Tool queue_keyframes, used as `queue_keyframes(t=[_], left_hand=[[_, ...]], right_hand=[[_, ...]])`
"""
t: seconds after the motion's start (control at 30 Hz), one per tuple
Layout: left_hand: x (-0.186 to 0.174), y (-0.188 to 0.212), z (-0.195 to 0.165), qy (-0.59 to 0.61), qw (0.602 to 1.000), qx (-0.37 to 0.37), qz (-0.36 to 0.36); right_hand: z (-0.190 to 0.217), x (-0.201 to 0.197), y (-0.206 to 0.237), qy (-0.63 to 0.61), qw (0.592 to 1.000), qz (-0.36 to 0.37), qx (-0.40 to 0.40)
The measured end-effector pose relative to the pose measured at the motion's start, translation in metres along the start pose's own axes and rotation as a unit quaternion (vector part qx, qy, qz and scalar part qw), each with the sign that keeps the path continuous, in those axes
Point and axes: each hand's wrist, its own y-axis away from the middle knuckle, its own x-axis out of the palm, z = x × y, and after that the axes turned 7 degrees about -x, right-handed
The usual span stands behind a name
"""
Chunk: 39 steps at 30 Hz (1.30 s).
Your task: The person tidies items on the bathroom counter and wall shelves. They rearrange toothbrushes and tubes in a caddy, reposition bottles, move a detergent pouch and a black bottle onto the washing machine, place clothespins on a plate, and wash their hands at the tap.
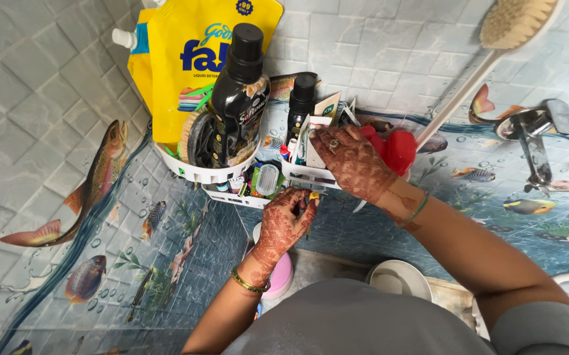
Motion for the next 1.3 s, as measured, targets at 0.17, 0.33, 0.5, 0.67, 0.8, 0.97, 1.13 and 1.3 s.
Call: queue_keyframes(t=[0.17,0.33,0.5,0.67,0.8,0.97,1.13,1.3], left_hand=[[0.001,0.002,0.0,0.007,1.0,0.009,-0.008],[0.007,0.005,0.0,0.084,0.996,-0.01,0.039],[0.015,0.002,0.002,0.167,0.982,0.007,0.084],[0.017,0.0,0.005,0.177,0.981,-0.025,0.076],[0.017,-0.002,0.008,0.176,0.981,-0.048,0.071],[0.022,-0.002,0.012,0.172,0.982,-0.044,0.066],[0.026,-0.001,0.015,0.166,0.983,-0.049,0.068],[0.029,0.0,0.02,0.175,0.98,-0.06,0.074]], right_hand=[[0.014,-0.008,0.03,-0.093,0.989,-0.107,0.049],[0.05,-0.011,0.064,-0.549,0.807,0.006,0.217],[0.058,-0.004,0.074,-0.648,0.722,-0.035,0.242],[0.037,-0.017,0.078,-0.573,0.762,-0.139,0.268],[0.003,-0.042,0.084,-0.49,0.771,-0.262,0.311],[-0.021,-0.066,0.08,-0.481,0.756,-0.328,0.3],[-0.035,-0.051,0.061,-0.482,0.759,-0.327,0.29],[-0.031,-0.024,0.057,-0.506,0.754,-0.293,0.299]])
